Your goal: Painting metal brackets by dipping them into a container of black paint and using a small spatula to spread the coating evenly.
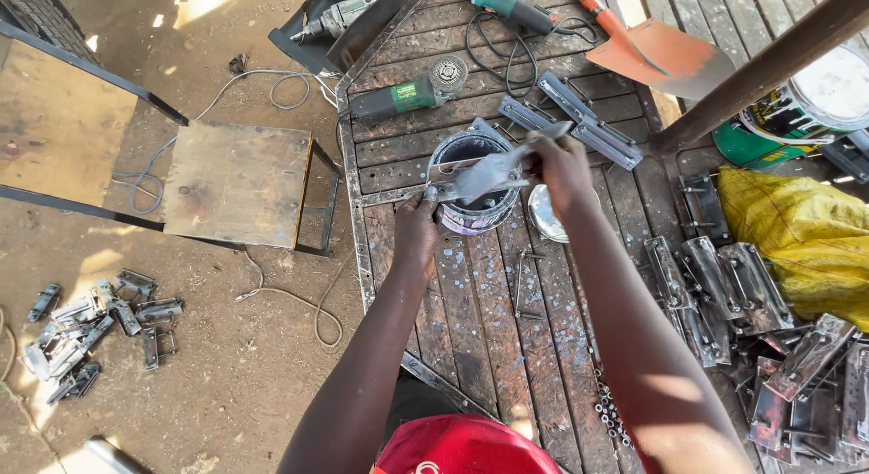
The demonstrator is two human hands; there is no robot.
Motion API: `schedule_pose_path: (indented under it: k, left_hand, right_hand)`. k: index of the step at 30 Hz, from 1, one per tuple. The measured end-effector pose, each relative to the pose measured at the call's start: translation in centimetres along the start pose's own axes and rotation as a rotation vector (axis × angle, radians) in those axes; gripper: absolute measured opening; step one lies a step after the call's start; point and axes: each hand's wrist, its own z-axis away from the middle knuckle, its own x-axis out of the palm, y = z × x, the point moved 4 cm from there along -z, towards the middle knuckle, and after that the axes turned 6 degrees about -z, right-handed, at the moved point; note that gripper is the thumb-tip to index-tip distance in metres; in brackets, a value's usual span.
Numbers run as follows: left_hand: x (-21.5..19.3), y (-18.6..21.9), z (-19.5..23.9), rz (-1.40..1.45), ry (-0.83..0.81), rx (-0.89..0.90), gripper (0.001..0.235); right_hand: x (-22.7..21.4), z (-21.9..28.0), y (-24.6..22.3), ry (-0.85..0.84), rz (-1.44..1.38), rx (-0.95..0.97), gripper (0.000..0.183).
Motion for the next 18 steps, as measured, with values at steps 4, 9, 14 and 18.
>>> schedule_pose_path:
  k: [4, 9, 14, 18]
  left_hand:
    - [-1.6, 0.3, 0.1, -0.064, 0.030, 0.022, 0.017]
    - [-1.8, 0.4, 0.2, -0.102, 0.021, 0.001, 0.020]
    - [-1.2, 0.2, -0.1, -0.060, 0.032, 0.023, 0.017]
    - [-0.7, 1.6, 1.6, -0.055, 0.033, 0.017, 0.015]
  right_hand:
    - [-6.0, -2.9, 1.6, 0.144, -0.021, -0.030, 0.025]
    - [-10.8, -4.3, 2.7, 0.254, -0.011, -0.112, 0.020]
    - [-5.7, -0.2, 0.4, 0.193, -0.040, -0.118, 0.015]
    - [-8.6, -1.7, 2.2, 0.204, 0.009, -0.143, 0.019]
